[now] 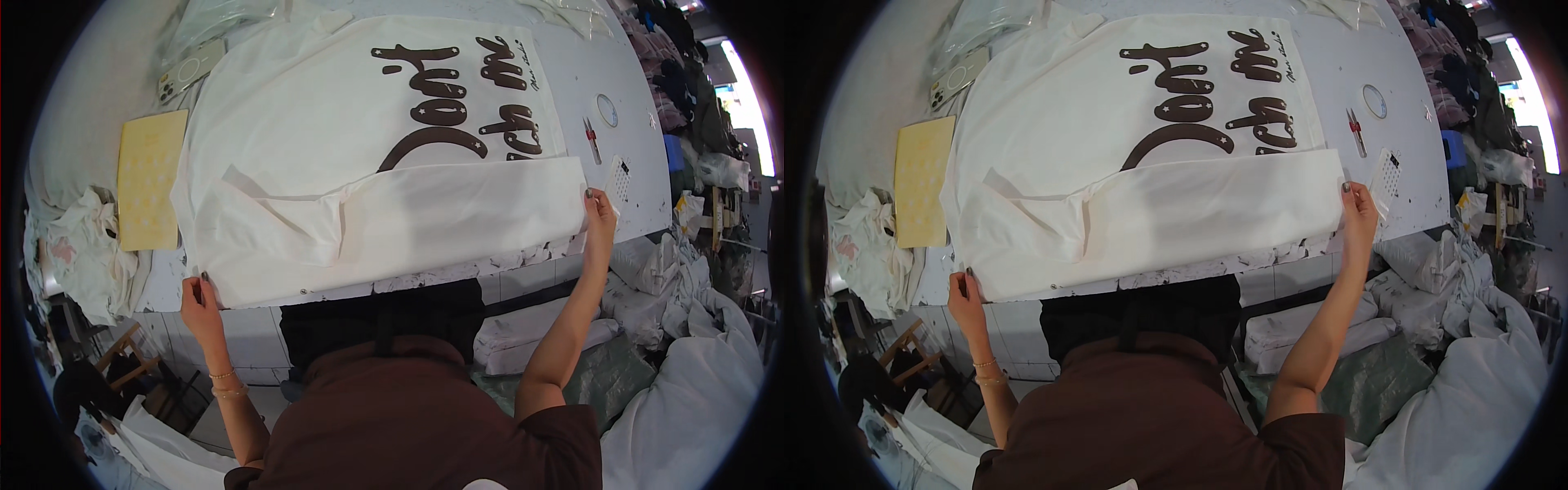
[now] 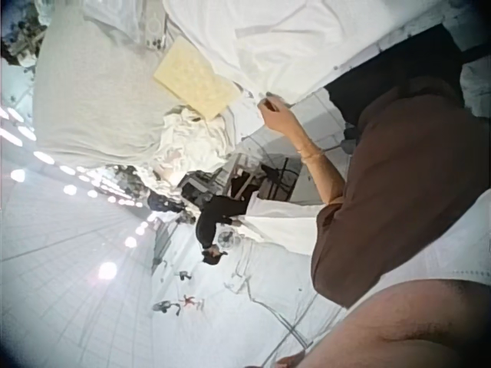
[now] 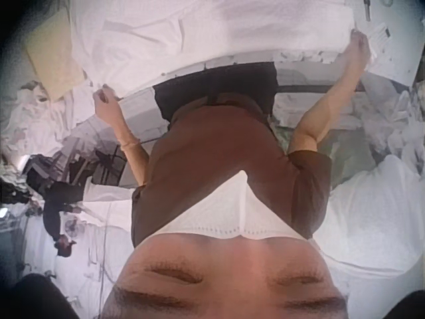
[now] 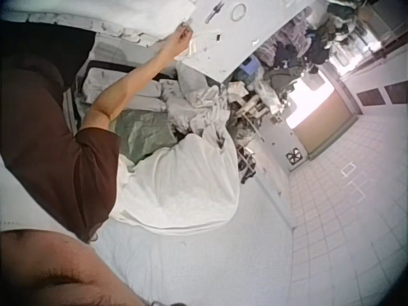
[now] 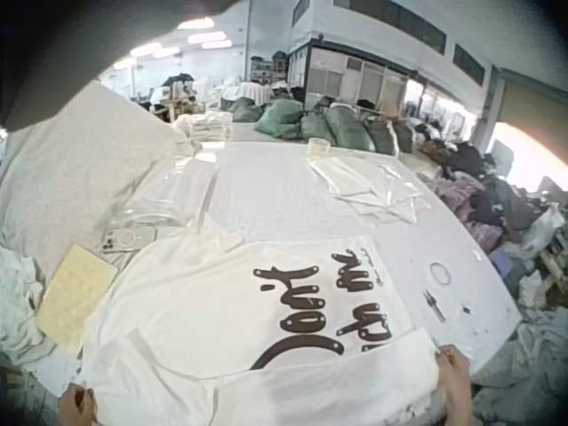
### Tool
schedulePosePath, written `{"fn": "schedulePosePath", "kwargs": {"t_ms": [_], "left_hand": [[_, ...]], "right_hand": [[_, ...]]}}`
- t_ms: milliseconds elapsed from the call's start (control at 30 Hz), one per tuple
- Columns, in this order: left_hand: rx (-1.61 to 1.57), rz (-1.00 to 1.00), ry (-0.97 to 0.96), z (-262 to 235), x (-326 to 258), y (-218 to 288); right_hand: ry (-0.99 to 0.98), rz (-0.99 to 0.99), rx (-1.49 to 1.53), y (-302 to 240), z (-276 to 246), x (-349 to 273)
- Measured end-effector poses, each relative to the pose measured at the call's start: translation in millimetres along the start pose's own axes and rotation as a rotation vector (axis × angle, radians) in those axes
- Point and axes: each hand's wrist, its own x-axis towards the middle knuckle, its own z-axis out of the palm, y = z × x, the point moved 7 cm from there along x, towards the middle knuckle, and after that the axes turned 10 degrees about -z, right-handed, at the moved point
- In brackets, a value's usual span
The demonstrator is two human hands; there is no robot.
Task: Inspecting a white t-shirt for loose threads, trimming them with small scissors, and folding the garment on a factory workbench.
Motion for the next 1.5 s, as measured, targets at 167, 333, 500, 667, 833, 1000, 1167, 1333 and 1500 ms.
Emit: {"fn": "schedulePosePath", "kwargs": {"t_ms": [167,333,500,667,833,1000,1167,1333,1500], "left_hand": [[0.015,-0.088,-0.152,1.6,10.1,-12.1],[0.001,-0.105,-0.136,1.5,9.4,-7.0],[-0.005,-0.121,-0.145,2.4,10.5,-4.8],[0.032,-0.106,-0.154,1.8,12.5,-4.8],[-0.006,-0.158,-0.231,1.3,15.6,-4.0],[-0.008,-0.054,-0.194,-4.7,35.1,13.2],[-0.183,0.056,-0.16,51.5,121.3,59.7],[0.245,0.027,-0.079,93.5,186.8,106.5],[0.525,0.257,0.347,122.5,211.5,136.4]], "right_hand": [[-0.463,0.381,-0.413,9.6,-11.3,-15.2],[-0.278,0.289,0.113,0.6,-9.8,-15.9],[-0.341,0.285,-0.061,11.7,-7.6,-13.2],[-0.382,0.177,-0.39,15.3,-3.1,-4.2],[-0.238,-0.089,-0.388,8.0,8.2,15.1],[-0.18,-0.04,-0.431,7.9,27.7,44.3],[-0.153,-0.036,-0.444,11.3,76.0,115.9],[-0.395,-0.069,-0.608,4.4,133.3,152.7],[-0.346,-0.081,-0.514,16.6,116.7,160.7]]}}
